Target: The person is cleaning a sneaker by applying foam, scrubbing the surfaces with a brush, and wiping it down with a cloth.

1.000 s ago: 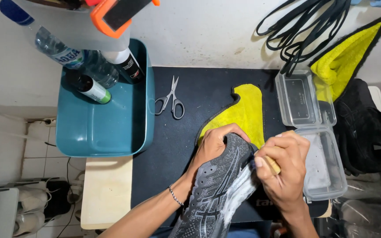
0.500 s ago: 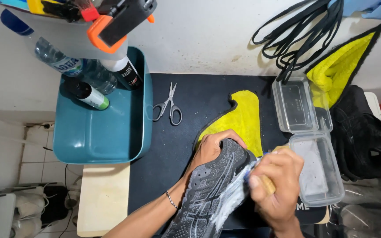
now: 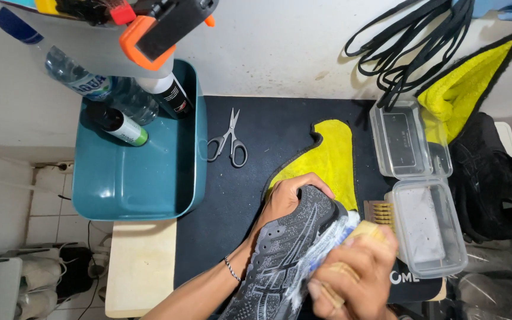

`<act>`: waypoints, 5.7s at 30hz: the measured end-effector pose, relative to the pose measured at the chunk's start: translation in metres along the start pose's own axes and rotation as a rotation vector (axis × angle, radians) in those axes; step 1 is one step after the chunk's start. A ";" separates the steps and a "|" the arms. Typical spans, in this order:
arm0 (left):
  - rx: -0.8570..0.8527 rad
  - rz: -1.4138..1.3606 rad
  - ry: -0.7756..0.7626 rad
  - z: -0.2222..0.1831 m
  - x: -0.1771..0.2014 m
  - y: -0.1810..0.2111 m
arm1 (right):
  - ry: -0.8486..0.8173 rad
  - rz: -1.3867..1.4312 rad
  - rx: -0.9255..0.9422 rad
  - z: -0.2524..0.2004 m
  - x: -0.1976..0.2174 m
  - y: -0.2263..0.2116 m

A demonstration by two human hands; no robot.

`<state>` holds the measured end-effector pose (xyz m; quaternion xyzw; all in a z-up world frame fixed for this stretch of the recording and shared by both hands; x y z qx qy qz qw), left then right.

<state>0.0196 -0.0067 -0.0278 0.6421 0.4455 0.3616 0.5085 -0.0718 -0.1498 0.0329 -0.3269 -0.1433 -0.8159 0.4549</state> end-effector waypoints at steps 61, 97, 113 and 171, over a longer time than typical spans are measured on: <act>-0.025 0.009 0.050 -0.018 -0.001 0.023 | 0.288 -0.130 -0.120 -0.063 -0.032 -0.028; -0.003 0.048 0.014 -0.012 -0.016 0.029 | 0.034 0.192 -0.382 0.023 0.016 0.042; -0.004 -0.001 0.011 0.001 -0.024 0.017 | 0.071 0.085 -0.214 0.012 0.015 -0.005; -0.115 -0.076 -0.113 0.008 -0.026 0.006 | -0.028 0.152 -0.277 0.012 0.050 0.047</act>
Point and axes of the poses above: each hand's wrist, its own z-axis towards the middle knuckle, its own x-axis out of the back of the hand, y = z × x, the point moved 1 cm from there along z, towards the middle knuckle, and after that the axes turned 15 degrees about x, right-handed, at the moved point
